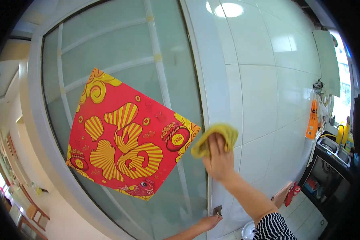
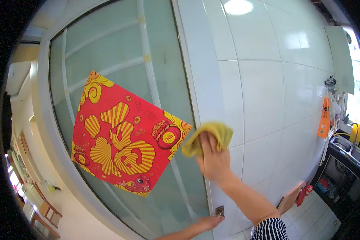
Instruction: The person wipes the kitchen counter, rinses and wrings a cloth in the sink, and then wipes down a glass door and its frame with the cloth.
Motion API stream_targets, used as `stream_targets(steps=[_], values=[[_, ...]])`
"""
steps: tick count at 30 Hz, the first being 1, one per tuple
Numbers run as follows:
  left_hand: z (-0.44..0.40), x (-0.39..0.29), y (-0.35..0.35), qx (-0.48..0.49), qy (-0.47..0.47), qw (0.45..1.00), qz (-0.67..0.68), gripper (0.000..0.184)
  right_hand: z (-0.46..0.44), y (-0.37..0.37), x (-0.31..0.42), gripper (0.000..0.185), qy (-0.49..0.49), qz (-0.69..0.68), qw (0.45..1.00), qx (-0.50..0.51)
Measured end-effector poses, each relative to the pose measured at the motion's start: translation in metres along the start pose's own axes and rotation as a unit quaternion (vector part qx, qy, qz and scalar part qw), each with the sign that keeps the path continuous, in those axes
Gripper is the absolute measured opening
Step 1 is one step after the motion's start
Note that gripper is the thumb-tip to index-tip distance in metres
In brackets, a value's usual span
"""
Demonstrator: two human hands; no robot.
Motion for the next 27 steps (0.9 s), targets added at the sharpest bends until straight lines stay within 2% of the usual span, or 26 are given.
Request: stream_targets(steps=[3, 4, 5, 6, 8, 9, 11, 12, 13, 14, 18, 20, 21, 24, 26, 27], values=[[-0.009, 0.014, 0.018, 0.037, -0.012, 0.999, -0.02, 0.063, -0.011, -0.005, 0.005, 0.061, -0.024, 0.004, 1.0, -0.012], [-0.012, 0.023, 0.027, 0.002, 0.004, 1.0, -0.024, 0.053, -0.029, -0.009, 0.009, 0.061, -0.031, -0.002, 0.999, -0.021], [-0.015, 0.031, 0.031, -0.035, 0.019, 0.999, -0.028, 0.043, -0.063, -0.015, 0.015, 0.061, -0.034, -0.004, 0.998, -0.047], [-0.019, 0.037, 0.037, -0.038, 0.019, 0.999, -0.034, 0.043, -0.097, -0.022, 0.023, 0.059, -0.072, -0.006, 0.993, -0.088], [-0.031, 0.054, 0.047, 0.005, -0.054, 0.998, -0.011, 0.039, -0.17, -0.033, 0.039, 0.055, -0.108, 0.01, 0.98, -0.166], [-0.032, 0.054, 0.04, -0.001, -0.056, 0.998, -0.014, 0.039, -0.204, -0.034, 0.043, 0.054, -0.115, 0.02, 0.973, -0.197], [-0.029, 0.04, 0.024, 0.002, -0.002, 0.999, -0.037, 0.036, -0.268, -0.036, 0.048, 0.055, -0.113, 0.024, 0.971, -0.21], [-0.029, 0.042, 0.022, -0.004, -0.005, 0.999, -0.038, 0.036, -0.295, -0.038, 0.05, 0.055, -0.117, 0.014, 0.969, -0.215], [-0.028, 0.034, 0.009, -0.118, 0.069, 0.99, -0.022, 0.033, -0.307, -0.037, 0.051, 0.056, -0.113, 0.013, 0.966, -0.232], [-0.024, 0.028, -0.006, -0.231, 0.145, 0.962, -0.008, 0.031, -0.314, -0.037, 0.052, 0.056, -0.11, 0.011, 0.962, -0.249], [0.025, -0.06, -0.121, -0.241, 0.11, 0.964, 0.023, 0.025, -0.252, -0.037, 0.046, 0.058, -0.112, 0.035, 0.977, -0.179], [0.072, -0.1, -0.166, -0.395, 0.246, 0.879, -0.106, 0.021, -0.179, -0.033, 0.034, 0.063, -0.097, 0.054, 0.988, -0.109], [0.085, -0.112, -0.183, -0.394, 0.253, 0.878, -0.104, 0.021, -0.153, -0.027, 0.027, 0.066, -0.084, 0.059, 0.992, -0.072], [0.127, -0.132, -0.229, -0.432, 0.257, 0.86, -0.089, 0.027, -0.14, -0.023, 0.016, 0.073, -0.052, 0.021, 0.997, -0.043], [0.153, -0.144, -0.257, -0.45, 0.311, 0.822, -0.157, 0.025, -0.178, -0.029, 0.023, 0.073, -0.073, 0.023, 0.99, -0.122], [0.162, -0.148, -0.269, -0.45, 0.314, 0.821, -0.157, 0.025, -0.21, -0.031, 0.026, 0.07, -0.068, 0.012, 0.989, -0.131]])
Point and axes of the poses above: each hand's wrist, its own z-axis away from the middle knuckle, its own y-axis out of the palm, x = y × z, the point moved 7 cm from there along -z, towards the middle knuckle, and after that the axes turned 14 degrees about y, right-handed, at the moved point
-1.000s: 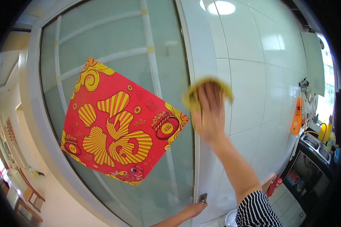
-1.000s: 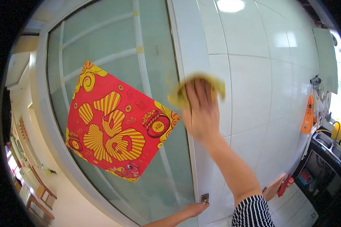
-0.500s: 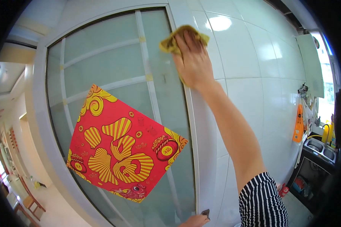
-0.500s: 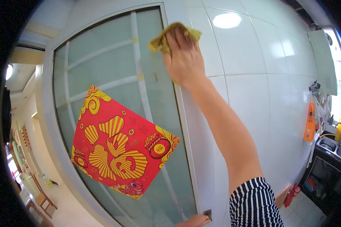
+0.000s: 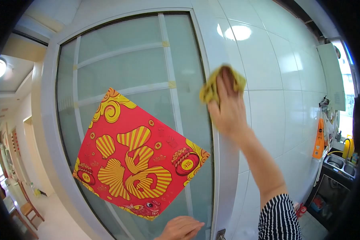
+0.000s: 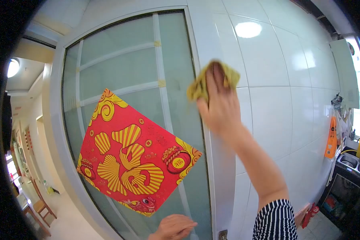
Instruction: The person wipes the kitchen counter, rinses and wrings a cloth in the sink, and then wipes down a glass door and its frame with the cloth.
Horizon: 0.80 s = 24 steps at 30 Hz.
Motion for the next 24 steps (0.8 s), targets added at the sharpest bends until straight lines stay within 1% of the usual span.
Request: stream_targets(steps=[1, 2, 3, 4, 5, 6, 8, 9, 10, 11, 12, 14, 15, 17, 18, 19, 20, 21, 22, 24], values=[[-0.007, -0.002, -0.015, -0.018, 0.021, 1.0, 0.003, 0.026, -0.031, 0.008, -0.003, 0.067, -0.014, 0.029, 0.998, -0.055], [-0.012, -0.005, -0.029, -0.036, 0.041, 0.998, 0.006, 0.026, -0.067, 0.017, -0.007, 0.065, -0.007, 0.013, 0.998, -0.066], [-0.015, -0.004, -0.039, -0.038, 0.044, 0.998, 0.009, 0.026, -0.106, 0.036, -0.016, 0.065, -0.053, 0.053, 0.992, -0.1], [-0.016, -0.007, -0.052, -0.055, 0.073, 0.995, -0.03, 0.026, -0.139, 0.034, -0.012, 0.066, 0.037, -0.001, 0.997, -0.069], [-0.015, -0.011, -0.064, -0.073, 0.1, 0.99, -0.07, 0.026, -0.174, 0.041, -0.013, 0.063, 0.04, -0.002, 0.997, -0.073], [-0.012, -0.014, -0.075, -0.074, 0.101, 0.99, -0.069, 0.026, -0.2, 0.039, -0.007, 0.06, 0.037, -0.019, 0.996, -0.079], [-0.007, -0.013, -0.088, -0.01, 0.11, 0.989, -0.101, 0.029, -0.253, 0.049, -0.012, 0.07, 0.114, 0.012, 0.991, -0.067], [0.004, -0.009, -0.095, -0.011, 0.113, 0.989, -0.099, 0.029, -0.265, 0.054, -0.007, 0.07, 0.113, 0.015, 0.991, -0.07], [0.022, -0.001, -0.1, -0.011, 0.075, 0.993, -0.085, 0.025, -0.287, 0.062, -0.02, 0.071, 0.221, 0.041, 0.972, -0.073], [0.034, 0.006, -0.106, -0.013, 0.035, 0.997, -0.075, 0.021, -0.303, 0.071, -0.03, 0.073, 0.327, 0.063, 0.94, -0.073], [0.037, 0.008, -0.114, -0.015, 0.033, 0.996, -0.081, 0.021, -0.317, 0.083, -0.028, 0.073, 0.325, 0.057, 0.941, -0.072], [0.041, 0.007, -0.135, -0.032, 0.056, 0.988, -0.141, 0.02, -0.332, 0.091, -0.008, 0.062, 0.305, 0.086, 0.937, -0.147], [0.042, 0.009, -0.142, -0.035, 0.054, 0.987, -0.149, 0.02, -0.326, 0.09, 0.016, 0.062, 0.302, 0.079, 0.939, -0.146], [0.048, 0.007, -0.156, -0.071, 0.068, 0.979, -0.179, 0.03, -0.303, 0.084, 0.089, 0.052, 0.193, 0.112, 0.971, -0.083], [0.052, 0.004, -0.161, -0.073, 0.066, 0.978, -0.183, 0.03, -0.319, 0.101, 0.093, 0.051, 0.192, -0.008, 0.971, -0.146], [0.056, 0.002, -0.164, -0.053, 0.043, 0.977, -0.202, 0.03, -0.32, 0.11, 0.107, 0.051, 0.189, -0.012, 0.971, -0.145], [0.061, 0.001, -0.168, -0.034, 0.021, 0.974, -0.222, 0.034, -0.323, 0.115, 0.13, 0.051, 0.144, 0.005, 0.977, -0.161], [0.066, 0.0, -0.172, -0.037, 0.02, 0.973, -0.227, 0.034, -0.323, 0.119, 0.155, 0.051, 0.098, 0.022, 0.979, -0.176], [0.072, -0.001, -0.175, -0.022, 0.015, 0.967, -0.252, 0.035, -0.324, 0.123, 0.172, 0.051, 0.095, 0.018, 0.98, -0.176], [0.079, -0.001, -0.183, -0.008, 0.008, 0.961, -0.277, 0.035, -0.32, 0.133, 0.212, 0.05, 0.049, 0.061, 0.98, -0.182]])
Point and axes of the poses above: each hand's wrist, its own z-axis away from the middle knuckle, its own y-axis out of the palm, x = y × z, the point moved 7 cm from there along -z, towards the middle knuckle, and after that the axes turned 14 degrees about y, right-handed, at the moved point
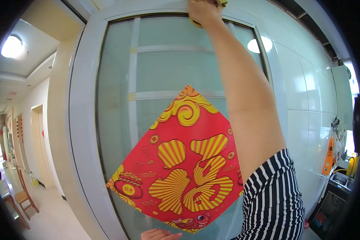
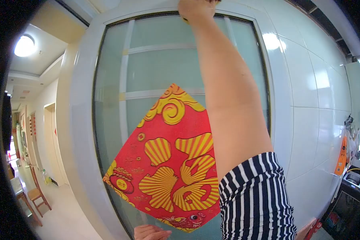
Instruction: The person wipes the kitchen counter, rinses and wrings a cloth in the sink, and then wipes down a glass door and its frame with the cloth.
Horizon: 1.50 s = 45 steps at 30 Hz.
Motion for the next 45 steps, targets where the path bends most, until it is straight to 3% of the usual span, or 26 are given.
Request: stream_targets(steps=[2, 6, 11, 20, 21, 22, 24, 25, 26, 27, 29, 32, 34, 35, 36, 38, 39, 40, 41, 44, 45], values=[[0.006, 0.005, -0.006, 0.025, 0.008, 1.0, 0.014, 0.033, 0.014, -0.003, 0.037, 0.051, -0.052, 0.007, 0.999, -0.003], [0.033, 0.019, -0.002, 0.006, 0.025, 0.999, 0.03, 0.033, 0.028, 0.008, 0.102, 0.056, -0.056, -0.02, 0.992, 0.109], [0.045, 0.03, -0.02, -0.032, 0.007, 0.993, 0.111, 0.033, 0.049, 0.022, 0.179, 0.06, -0.065, -0.063, 0.985, 0.146], [0.069, 0.04, -0.057, -0.05, -0.059, 0.992, 0.098, 0.032, 0.082, 0.026, 0.286, 0.054, -0.232, -0.065, 0.96, 0.143], [0.099, 0.033, -0.033, -0.052, -0.066, 0.992, 0.099, 0.032, 0.082, 0.03, 0.288, 0.051, -0.243, -0.105, 0.95, 0.164], [0.167, 0.042, 0.012, -0.179, -0.249, 0.899, 0.312, 0.031, 0.084, 0.033, 0.288, 0.049, -0.253, -0.144, 0.938, 0.185], [0.191, 0.048, 0.028, -0.292, -0.408, 0.712, 0.491, 0.029, 0.103, 0.023, 0.285, 0.047, -0.299, -0.187, 0.915, 0.196], [0.122, 0.048, -0.033, -0.171, -0.281, 0.896, 0.298, 0.028, 0.114, 0.015, 0.285, 0.045, -0.342, -0.229, 0.889, 0.201], [0.073, 0.036, -0.063, -0.029, -0.128, 0.988, 0.077, 0.026, 0.127, 0.013, 0.29, 0.043, -0.402, -0.193, 0.87, 0.209], [0.063, 0.036, -0.068, -0.027, -0.131, 0.988, 0.079, 0.026, 0.134, -0.001, 0.288, 0.043, -0.401, -0.193, 0.87, 0.212], [0.051, 0.031, -0.073, -0.059, -0.138, 0.984, 0.099, 0.022, 0.179, -0.039, 0.28, 0.045, -0.478, -0.21, 0.809, 0.27], [0.059, 0.028, -0.052, -0.064, -0.101, 0.987, 0.111, 0.021, 0.232, -0.06, 0.261, 0.047, -0.45, -0.254, 0.8, 0.305], [0.049, 0.024, -0.052, -0.064, -0.098, 0.984, 0.134, 0.021, 0.272, -0.09, 0.25, 0.046, -0.491, -0.364, 0.766, 0.2], [0.042, 0.022, -0.052, -0.067, -0.09, 0.982, 0.153, 0.02, 0.299, -0.1, 0.248, 0.047, -0.543, -0.305, 0.753, 0.213], [0.038, 0.02, -0.053, -0.068, -0.091, 0.982, 0.154, 0.02, 0.324, -0.112, 0.241, 0.047, -0.508, -0.33, 0.759, 0.238], [0.032, 0.013, -0.053, -0.074, -0.078, 0.976, 0.187, 0.02, 0.382, -0.146, 0.226, 0.048, -0.611, -0.391, 0.631, 0.276], [0.032, 0.011, -0.05, -0.075, -0.079, 0.976, 0.186, 0.02, 0.407, -0.164, 0.218, 0.049, -0.632, -0.382, 0.57, 0.361], [0.032, 0.009, -0.05, -0.082, -0.067, 0.978, 0.181, 0.021, 0.443, -0.182, 0.213, 0.044, -0.732, -0.204, 0.553, 0.342], [0.032, 0.006, -0.05, -0.089, -0.055, 0.979, 0.175, 0.023, 0.447, -0.199, 0.203, 0.04, -0.643, -0.424, 0.555, 0.315], [0.028, 0.004, -0.055, -0.086, -0.045, 0.98, 0.175, 0.026, 0.446, -0.189, 0.202, 0.041, -0.608, -0.486, 0.52, 0.352], [0.031, 0.005, -0.054, -0.086, -0.046, 0.98, 0.173, 0.026, 0.422, -0.172, 0.217, 0.042, -0.596, -0.415, 0.561, 0.398]])
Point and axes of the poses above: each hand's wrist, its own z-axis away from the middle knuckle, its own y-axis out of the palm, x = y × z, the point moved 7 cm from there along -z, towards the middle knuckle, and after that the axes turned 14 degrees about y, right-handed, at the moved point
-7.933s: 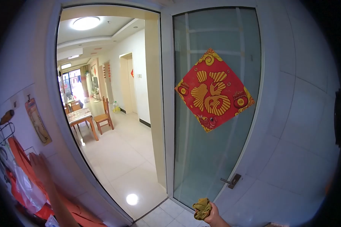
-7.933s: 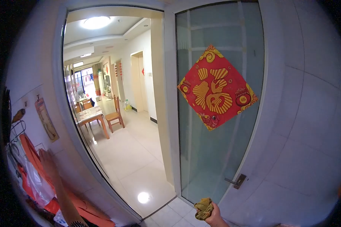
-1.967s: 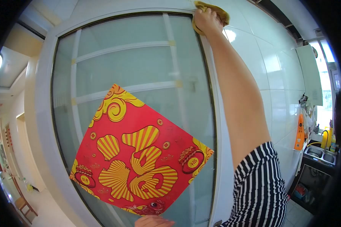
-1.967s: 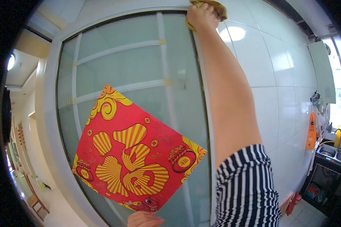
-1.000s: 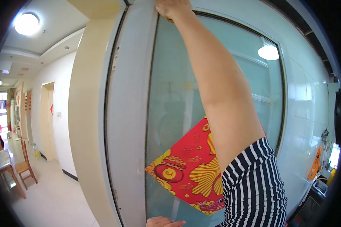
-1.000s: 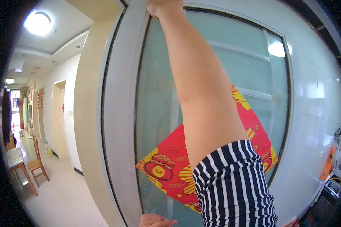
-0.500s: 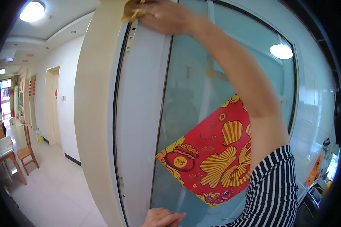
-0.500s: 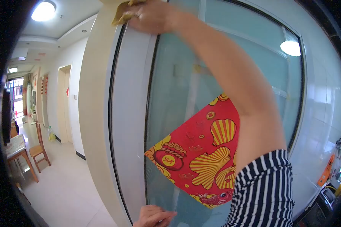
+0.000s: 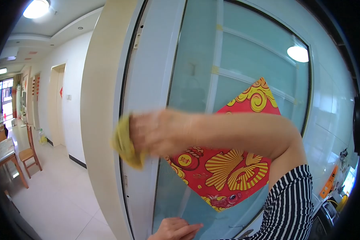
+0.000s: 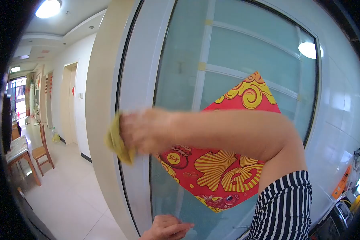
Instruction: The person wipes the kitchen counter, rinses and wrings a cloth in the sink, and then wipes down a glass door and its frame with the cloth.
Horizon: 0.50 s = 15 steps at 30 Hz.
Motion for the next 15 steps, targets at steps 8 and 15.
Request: stream_targets(steps=[8, 15], values=[[0.023, 0.009, -0.006, -0.003, -0.046, 0.998, -0.052, 0.014, -0.033, -0.197, -0.233, 0.051, 0.336, 0.314, 0.87, -0.18], [0.045, 0.022, 0.004, 0.027, -0.08, 0.993, -0.08, 0.028, -0.037, -0.148, -0.184, 0.049, 0.243, 0.3, 0.904, -0.182]])
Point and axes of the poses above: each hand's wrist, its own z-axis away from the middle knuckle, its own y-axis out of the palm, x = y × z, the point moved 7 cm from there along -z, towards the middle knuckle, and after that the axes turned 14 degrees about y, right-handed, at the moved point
